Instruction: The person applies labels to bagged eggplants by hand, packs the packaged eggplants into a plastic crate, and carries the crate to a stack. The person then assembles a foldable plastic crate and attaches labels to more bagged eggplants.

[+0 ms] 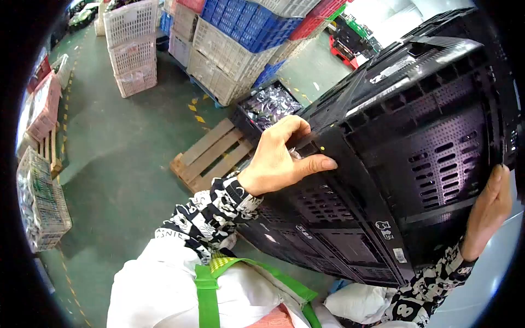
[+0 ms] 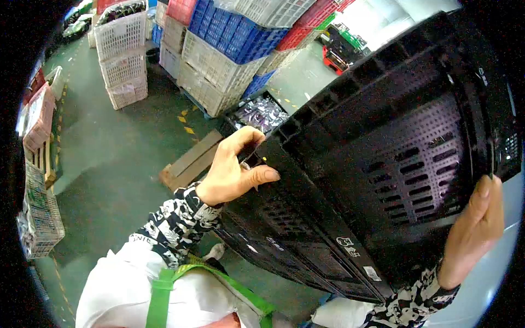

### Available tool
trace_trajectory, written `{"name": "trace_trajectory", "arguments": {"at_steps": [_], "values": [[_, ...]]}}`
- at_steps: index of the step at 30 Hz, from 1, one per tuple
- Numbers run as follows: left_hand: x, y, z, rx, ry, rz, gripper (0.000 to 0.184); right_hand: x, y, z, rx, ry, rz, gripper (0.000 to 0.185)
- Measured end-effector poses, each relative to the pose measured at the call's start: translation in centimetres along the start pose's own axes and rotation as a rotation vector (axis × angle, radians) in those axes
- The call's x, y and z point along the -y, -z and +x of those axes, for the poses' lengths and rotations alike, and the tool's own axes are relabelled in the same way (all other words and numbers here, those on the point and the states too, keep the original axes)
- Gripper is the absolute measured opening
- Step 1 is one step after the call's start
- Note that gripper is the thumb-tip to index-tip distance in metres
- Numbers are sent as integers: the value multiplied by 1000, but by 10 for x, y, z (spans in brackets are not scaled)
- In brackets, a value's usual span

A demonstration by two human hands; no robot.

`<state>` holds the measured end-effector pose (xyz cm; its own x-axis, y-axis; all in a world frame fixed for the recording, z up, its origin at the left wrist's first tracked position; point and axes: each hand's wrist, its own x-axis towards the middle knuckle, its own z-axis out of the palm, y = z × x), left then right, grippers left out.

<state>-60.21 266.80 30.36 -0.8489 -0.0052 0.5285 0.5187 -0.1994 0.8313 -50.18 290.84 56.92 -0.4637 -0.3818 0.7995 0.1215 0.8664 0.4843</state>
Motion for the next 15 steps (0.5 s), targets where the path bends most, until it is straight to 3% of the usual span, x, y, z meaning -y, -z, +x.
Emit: {"name": "trace_trajectory", "arguments": {"at_steps": [3, 5, 8, 11, 15], "values": [[-3, 4, 1, 60, 30, 19, 59, -7, -1, -4, -49, 17, 55, 41], [-4, 1, -5, 60, 56, 0, 60, -8, 7, -7, 69, -105, 29, 43], [-3, 1, -2, 18, -34, 39, 62, 26, -2, -11, -215, -260, -159, 49], [-4, 2, 0, -55, -67, 50, 62, 46, 1, -7, -207, -387, -117, 51], [2, -3, -2, -87, -58, 26, 65, 53, -3, -7, -293, -221, -129, 51]]}}
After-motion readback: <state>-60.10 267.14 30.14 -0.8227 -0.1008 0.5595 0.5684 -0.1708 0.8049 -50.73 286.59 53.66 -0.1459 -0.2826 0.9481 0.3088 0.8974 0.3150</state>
